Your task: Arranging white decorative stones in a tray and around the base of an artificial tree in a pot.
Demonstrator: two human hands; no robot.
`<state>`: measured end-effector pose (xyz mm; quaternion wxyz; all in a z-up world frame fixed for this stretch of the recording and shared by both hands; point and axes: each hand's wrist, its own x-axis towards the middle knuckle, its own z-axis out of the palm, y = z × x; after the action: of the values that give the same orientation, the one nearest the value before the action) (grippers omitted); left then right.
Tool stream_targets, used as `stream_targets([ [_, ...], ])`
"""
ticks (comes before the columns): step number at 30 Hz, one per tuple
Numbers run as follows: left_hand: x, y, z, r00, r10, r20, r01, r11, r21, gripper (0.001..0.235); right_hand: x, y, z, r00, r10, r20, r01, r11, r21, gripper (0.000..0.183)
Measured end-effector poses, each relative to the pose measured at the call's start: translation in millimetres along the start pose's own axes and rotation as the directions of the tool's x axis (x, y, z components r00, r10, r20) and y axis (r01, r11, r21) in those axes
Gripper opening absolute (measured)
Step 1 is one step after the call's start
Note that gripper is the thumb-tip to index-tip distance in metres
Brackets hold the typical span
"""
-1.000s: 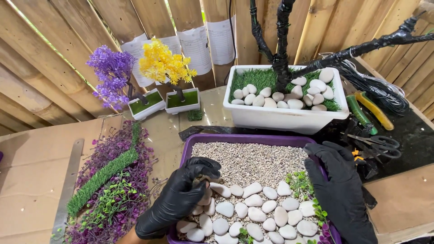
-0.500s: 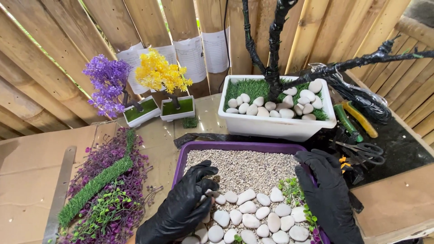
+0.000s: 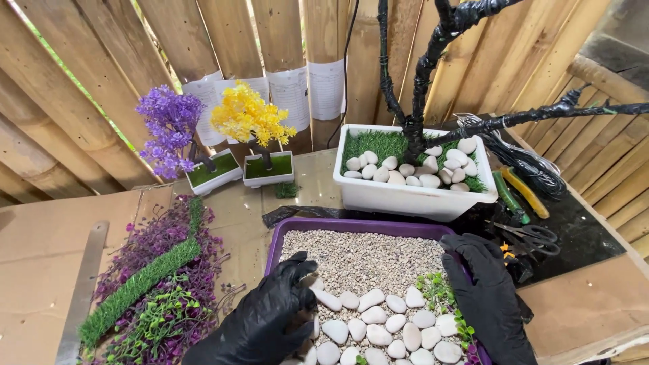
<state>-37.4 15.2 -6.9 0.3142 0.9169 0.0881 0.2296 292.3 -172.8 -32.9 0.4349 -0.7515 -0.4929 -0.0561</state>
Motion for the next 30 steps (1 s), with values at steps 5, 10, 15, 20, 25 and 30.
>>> stream_targets([
  [5,-22,-43,11,0.989,0.146,0.025,-0.148,0.983,0.112,0.045,6,-5,0,0.991,0.1,0.089,-0.096,0.994,-0.046,0.041],
  [10,-18,-71,28,0.997,-0.017,0.076,0.017,1.0,0.011,0.031,59,-49,-29,0.973,0.223,0.052,-0.219,0.972,-0.081,0.032],
  [15,31,-2,-34,0.945,-0.213,0.25,0.249,0.961,-0.123,0.065,129,-13,-39,0.974,-0.075,-0.216,-0.009,0.931,-0.365,0.018],
  [20,122,44,-85,0.958,0.254,0.131,-0.285,0.874,0.393,0.049,194,53,-36,0.962,-0.038,-0.269,-0.092,0.886,-0.454,0.019],
  [25,208,-84,-42,0.976,0.205,-0.068,-0.172,0.928,0.33,0.054,233,74,0,0.938,-0.183,-0.295,0.04,0.9,-0.434,0.036],
  [30,238,-82,-40,0.992,-0.115,-0.053,0.123,0.973,0.195,0.037,248,97,27,0.808,-0.456,-0.373,0.338,0.877,-0.341,0.031],
])
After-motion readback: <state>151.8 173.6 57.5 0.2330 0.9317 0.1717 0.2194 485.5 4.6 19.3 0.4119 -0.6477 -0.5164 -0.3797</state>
